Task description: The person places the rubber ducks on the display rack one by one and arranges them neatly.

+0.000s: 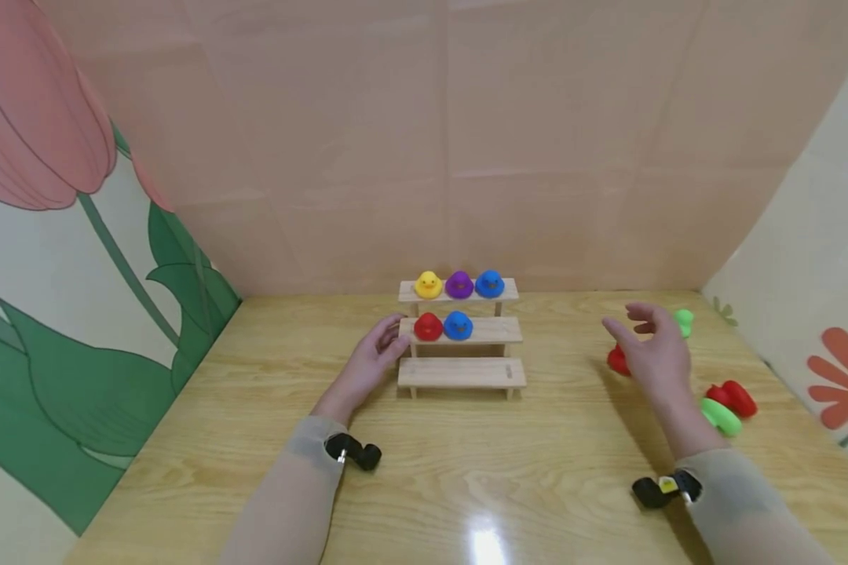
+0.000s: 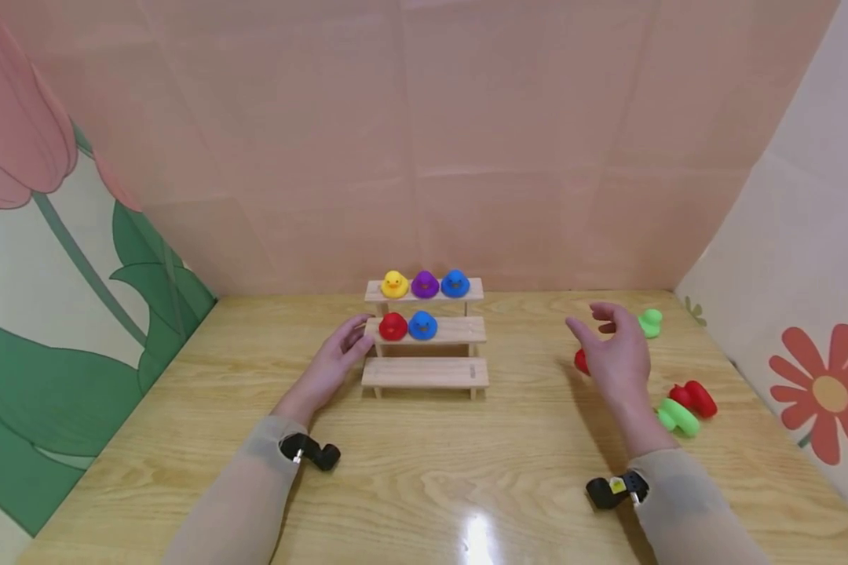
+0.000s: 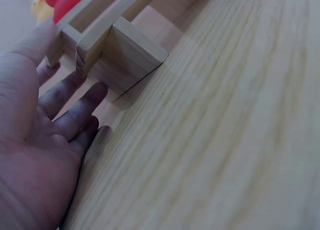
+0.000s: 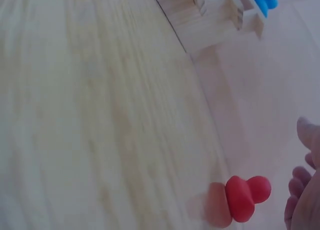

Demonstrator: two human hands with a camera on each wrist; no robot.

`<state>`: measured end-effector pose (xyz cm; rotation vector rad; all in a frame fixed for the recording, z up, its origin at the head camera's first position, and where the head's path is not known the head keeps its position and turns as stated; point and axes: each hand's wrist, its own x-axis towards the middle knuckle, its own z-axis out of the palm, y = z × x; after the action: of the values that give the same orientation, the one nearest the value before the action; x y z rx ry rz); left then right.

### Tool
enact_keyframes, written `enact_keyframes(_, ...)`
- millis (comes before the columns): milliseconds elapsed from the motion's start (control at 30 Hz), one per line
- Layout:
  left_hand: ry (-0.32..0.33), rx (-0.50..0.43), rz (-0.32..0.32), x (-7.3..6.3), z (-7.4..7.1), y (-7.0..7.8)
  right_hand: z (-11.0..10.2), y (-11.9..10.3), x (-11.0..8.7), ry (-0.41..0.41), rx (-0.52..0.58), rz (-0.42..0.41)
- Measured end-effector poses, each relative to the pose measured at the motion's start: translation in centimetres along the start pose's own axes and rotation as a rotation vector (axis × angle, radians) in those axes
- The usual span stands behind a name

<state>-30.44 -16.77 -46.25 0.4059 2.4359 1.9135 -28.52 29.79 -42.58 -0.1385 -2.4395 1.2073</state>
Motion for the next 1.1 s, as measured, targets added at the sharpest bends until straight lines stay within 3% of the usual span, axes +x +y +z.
enact_keyframes(467,0.006,-0.001,-0.015,0.0,0.0,0.0,-1.0,1.6,0.2,-0.065,-0.057,0.132)
enact_keyframes(1100,0.003,-0.037,0.001,0.2,0.1,-0.1,-1.1,1.7,-0.2,-0.157,-0.089,0.192)
